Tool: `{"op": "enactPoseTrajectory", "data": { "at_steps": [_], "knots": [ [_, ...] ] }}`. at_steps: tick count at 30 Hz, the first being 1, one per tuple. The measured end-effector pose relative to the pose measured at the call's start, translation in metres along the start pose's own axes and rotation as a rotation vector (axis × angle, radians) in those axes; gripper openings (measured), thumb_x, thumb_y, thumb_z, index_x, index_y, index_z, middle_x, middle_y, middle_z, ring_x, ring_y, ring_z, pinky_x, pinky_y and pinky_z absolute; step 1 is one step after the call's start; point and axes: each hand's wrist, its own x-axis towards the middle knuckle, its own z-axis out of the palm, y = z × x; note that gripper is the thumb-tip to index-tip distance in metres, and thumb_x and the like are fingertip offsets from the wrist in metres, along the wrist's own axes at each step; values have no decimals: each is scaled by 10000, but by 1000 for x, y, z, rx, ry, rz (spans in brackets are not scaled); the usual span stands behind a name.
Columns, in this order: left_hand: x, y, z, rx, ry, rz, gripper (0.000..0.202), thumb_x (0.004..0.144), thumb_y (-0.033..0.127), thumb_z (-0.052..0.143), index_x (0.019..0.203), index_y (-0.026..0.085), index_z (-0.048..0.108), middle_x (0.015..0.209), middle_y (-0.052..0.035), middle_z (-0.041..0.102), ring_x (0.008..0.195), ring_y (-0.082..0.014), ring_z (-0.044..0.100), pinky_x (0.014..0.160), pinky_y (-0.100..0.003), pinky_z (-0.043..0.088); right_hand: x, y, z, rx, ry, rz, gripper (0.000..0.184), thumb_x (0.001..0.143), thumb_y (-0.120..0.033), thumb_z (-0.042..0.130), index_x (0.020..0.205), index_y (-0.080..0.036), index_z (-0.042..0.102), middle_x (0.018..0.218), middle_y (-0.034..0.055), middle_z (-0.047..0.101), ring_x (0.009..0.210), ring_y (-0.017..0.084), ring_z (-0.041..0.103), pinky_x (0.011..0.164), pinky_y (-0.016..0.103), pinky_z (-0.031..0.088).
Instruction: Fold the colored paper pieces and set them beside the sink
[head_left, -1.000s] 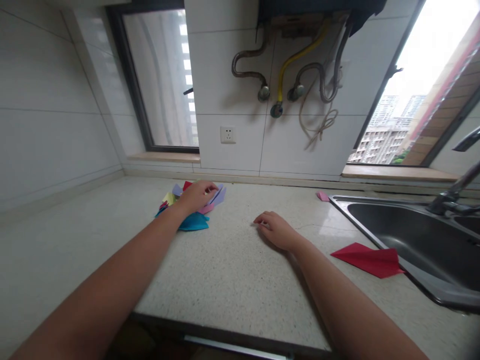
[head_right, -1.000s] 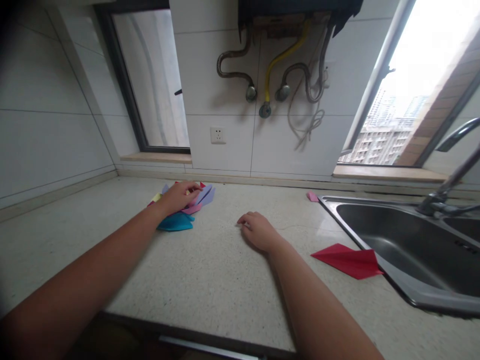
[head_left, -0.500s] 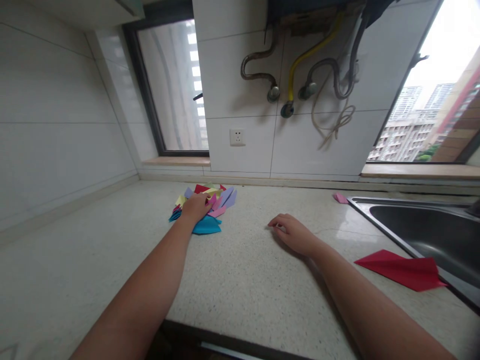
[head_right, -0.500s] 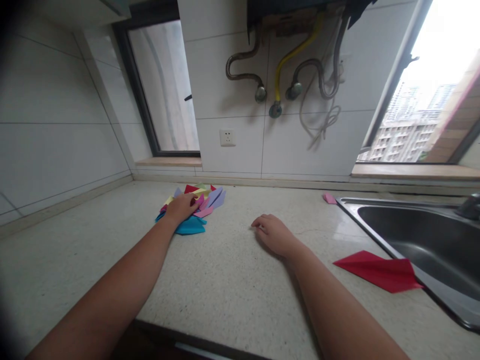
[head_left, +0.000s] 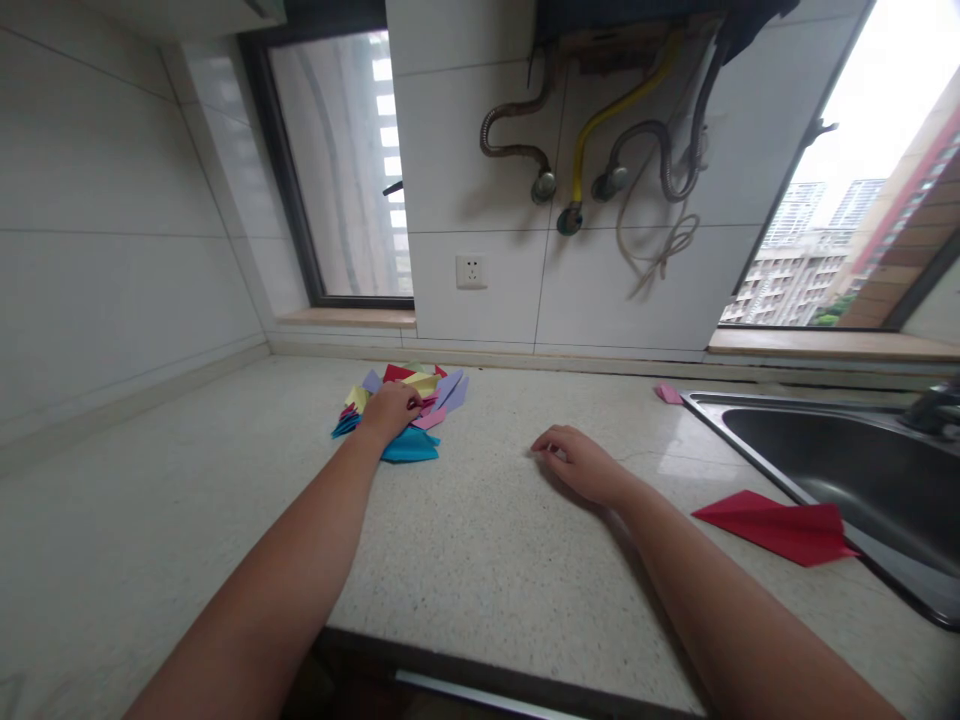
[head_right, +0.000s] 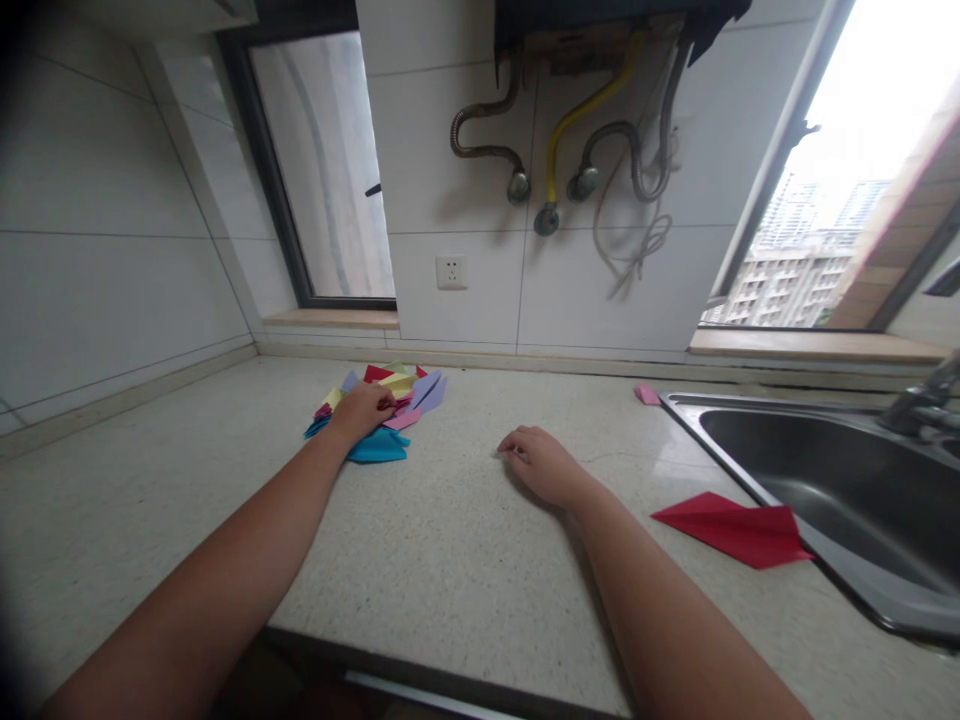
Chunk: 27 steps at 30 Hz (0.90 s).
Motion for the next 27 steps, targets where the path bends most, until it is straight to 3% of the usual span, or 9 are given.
{"op": "enactPoseTrajectory", "data": {
  "at_steps": [7,15,20,27],
  "knots": [
    [-3,6,-5,37,0,-98,184,834,320,588,909,232,731,894,-74,696,891,-226,607,747,-298,415,-3,1,-1,-2,0,10,195,840,-135,524,938,-194,681,924,69,680,894,200,593,840,342,437],
    [-5,23,-22,-48,134,-1,196,847,248,561,975,222,707,985,-68,708,943,-226,615,833,-320,446,-3,0,-3,-2,-2,22,190,847,-135,526,934,-192,685,925,69,682,892,197,594,839,346,442],
    [-8,64,-34,-171,188,219,195,878,225,533,1005,221,680,1038,-50,702,989,-214,615,892,-330,444,-3,-2,-3,31,46,33,195,861,-149,519,971,-194,674,958,69,682,878,181,601,818,331,457],
    [-25,139,-36,-243,103,490,162,885,205,546,1001,213,659,956,-53,700,914,-203,628,830,-329,443,-5,-17,-9,215,185,99,255,910,-266,510,1150,-208,577,917,46,664,741,137,595,705,290,486]
  ]
}}
